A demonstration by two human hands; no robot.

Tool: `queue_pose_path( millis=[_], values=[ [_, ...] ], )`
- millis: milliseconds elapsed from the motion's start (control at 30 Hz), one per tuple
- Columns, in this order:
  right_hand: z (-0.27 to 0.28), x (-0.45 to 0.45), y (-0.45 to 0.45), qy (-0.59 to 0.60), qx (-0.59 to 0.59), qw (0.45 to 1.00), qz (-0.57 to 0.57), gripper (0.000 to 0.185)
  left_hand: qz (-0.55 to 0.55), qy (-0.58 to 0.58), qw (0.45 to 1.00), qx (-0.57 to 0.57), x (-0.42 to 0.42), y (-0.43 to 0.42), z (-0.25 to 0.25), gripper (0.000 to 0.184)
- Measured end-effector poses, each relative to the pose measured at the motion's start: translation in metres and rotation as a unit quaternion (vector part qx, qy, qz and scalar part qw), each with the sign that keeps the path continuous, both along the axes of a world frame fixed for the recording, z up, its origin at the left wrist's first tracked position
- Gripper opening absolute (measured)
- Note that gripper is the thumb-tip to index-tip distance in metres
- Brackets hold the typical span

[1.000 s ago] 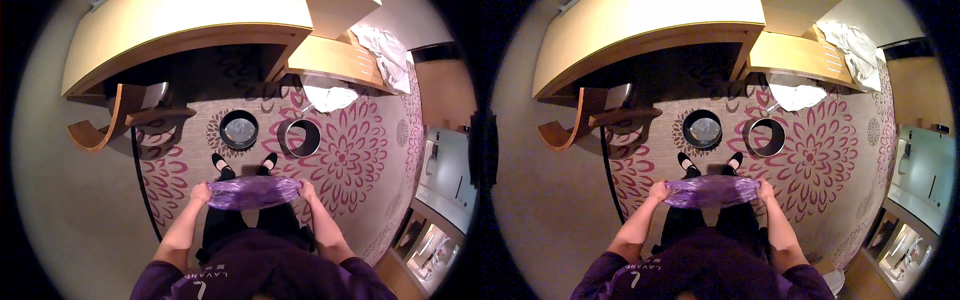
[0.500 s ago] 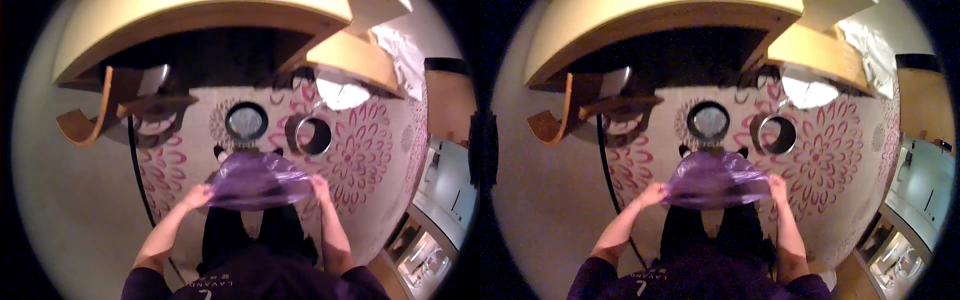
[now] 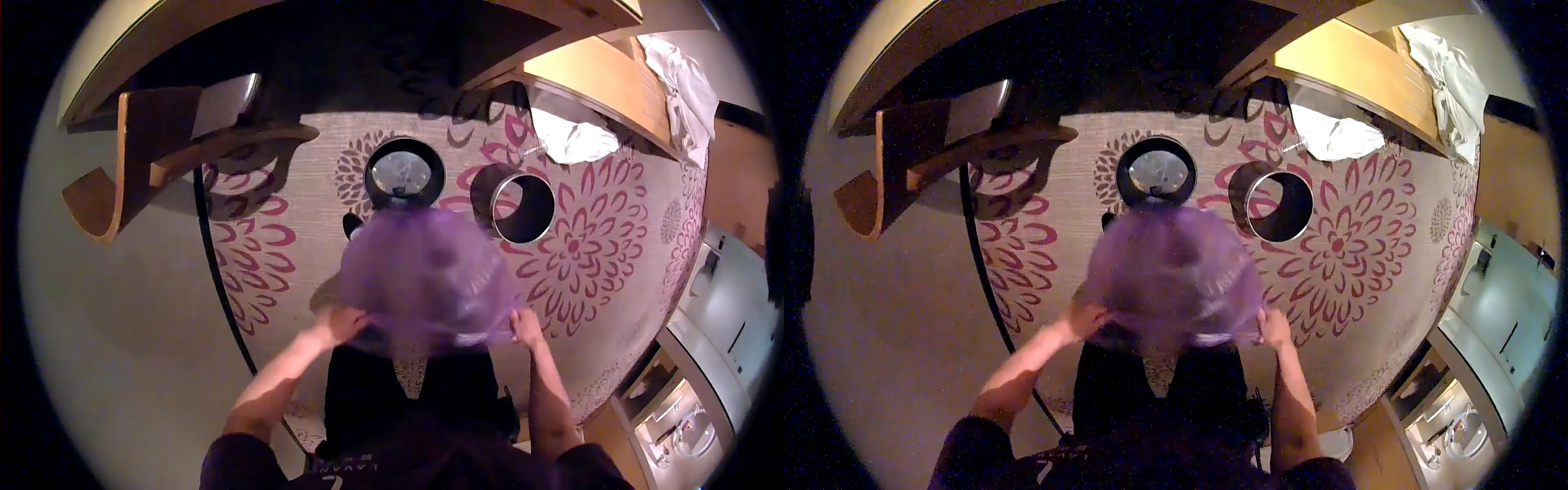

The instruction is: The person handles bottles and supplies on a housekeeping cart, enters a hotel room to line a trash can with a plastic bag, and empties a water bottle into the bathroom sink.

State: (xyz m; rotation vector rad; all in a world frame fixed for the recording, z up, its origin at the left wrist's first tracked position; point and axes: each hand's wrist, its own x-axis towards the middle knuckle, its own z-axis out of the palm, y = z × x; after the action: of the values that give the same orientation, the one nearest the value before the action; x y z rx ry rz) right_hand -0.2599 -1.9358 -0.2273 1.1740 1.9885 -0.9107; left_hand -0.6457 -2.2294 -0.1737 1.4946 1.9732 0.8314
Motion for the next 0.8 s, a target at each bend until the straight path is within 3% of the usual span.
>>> queue_pose_path(
  millis=[33, 67, 100, 133, 167, 233, 300, 333, 367, 433, 500, 567, 633, 700, 800],
  values=[
    [0.030, -0.012, -0.009, -0.035, -0.090, 0.979, -0.178, 0.031, 0.021, -0.059, 0.994, -0.087, 0.013, -0.007, -0.001, 0.044],
    [0.052, -0.025, -0.015, -0.019, -0.072, 0.938, -0.338, 0.027, 0.047, -0.108, 0.978, -0.174, 0.026, -0.015, -0.001, 0.040],
    [0.068, -0.036, -0.014, -0.002, -0.047, 0.872, -0.487, 0.024, 0.066, -0.298, 0.904, -0.299, 0.030, -0.017, 0.007, 0.038],
    [0.074, -0.039, -0.011, 0.035, -0.065, 0.827, -0.558, 0.020, 0.041, -0.336, 0.894, -0.295, 0.032, -0.003, 0.004, 0.033],
    [0.084, -0.059, -0.012, 0.112, -0.008, 0.815, -0.568, 0.018, 0.015, -0.371, 0.883, -0.288, 0.036, 0.020, 0.001, 0.028],
    [0.106, -0.126, -0.024, 0.263, 0.106, 0.771, -0.570, 0.015, -0.057, -0.194, 0.930, -0.307, 0.037, 0.073, 0.006, 0.026],
    [0.113, -0.164, -0.038, 0.359, 0.152, 0.857, -0.338, 0.012, 0.021, -0.132, 0.975, -0.180, 0.052, 0.113, -0.012, 0.020],
    [0.122, -0.181, -0.042, 0.363, 0.099, 0.916, -0.139, 0.014, 0.031, -0.117, 0.975, -0.188, 0.054, 0.136, -0.011, 0.020],
    [0.126, -0.193, -0.045, 0.352, 0.043, 0.933, 0.066, 0.019, 0.041, -0.100, 0.974, -0.197, 0.049, 0.159, 0.000, 0.020],
    [0.047, -0.179, -0.068, 0.170, -0.160, 0.939, 0.254, 0.026, 0.064, -0.171, 0.967, -0.180, 0.030, 0.182, 0.019, 0.020],
    [-0.017, -0.173, -0.074, 0.020, -0.226, 0.932, 0.284, 0.026, 0.078, -0.276, 0.952, -0.107, 0.001, 0.192, 0.039, 0.025],
    [-0.051, -0.171, -0.079, -0.002, -0.218, 0.942, 0.254, 0.026, 0.103, -0.392, 0.914, -0.034, -0.036, 0.194, 0.058, 0.028],
    [-0.082, -0.188, -0.072, 0.018, -0.191, 0.953, 0.234, 0.027, 0.150, -0.304, 0.936, -0.093, -0.067, 0.154, 0.044, 0.033],
    [-0.125, -0.212, -0.068, 0.042, -0.156, 0.960, 0.229, 0.027, 0.255, -0.196, 0.943, -0.082, -0.112, 0.155, 0.049, 0.036],
    [-0.194, -0.261, -0.054, 0.095, -0.090, 0.960, 0.247, 0.028, 0.512, -0.269, 0.807, 0.116, -0.141, 0.155, -0.004, 0.048]
  ],
)
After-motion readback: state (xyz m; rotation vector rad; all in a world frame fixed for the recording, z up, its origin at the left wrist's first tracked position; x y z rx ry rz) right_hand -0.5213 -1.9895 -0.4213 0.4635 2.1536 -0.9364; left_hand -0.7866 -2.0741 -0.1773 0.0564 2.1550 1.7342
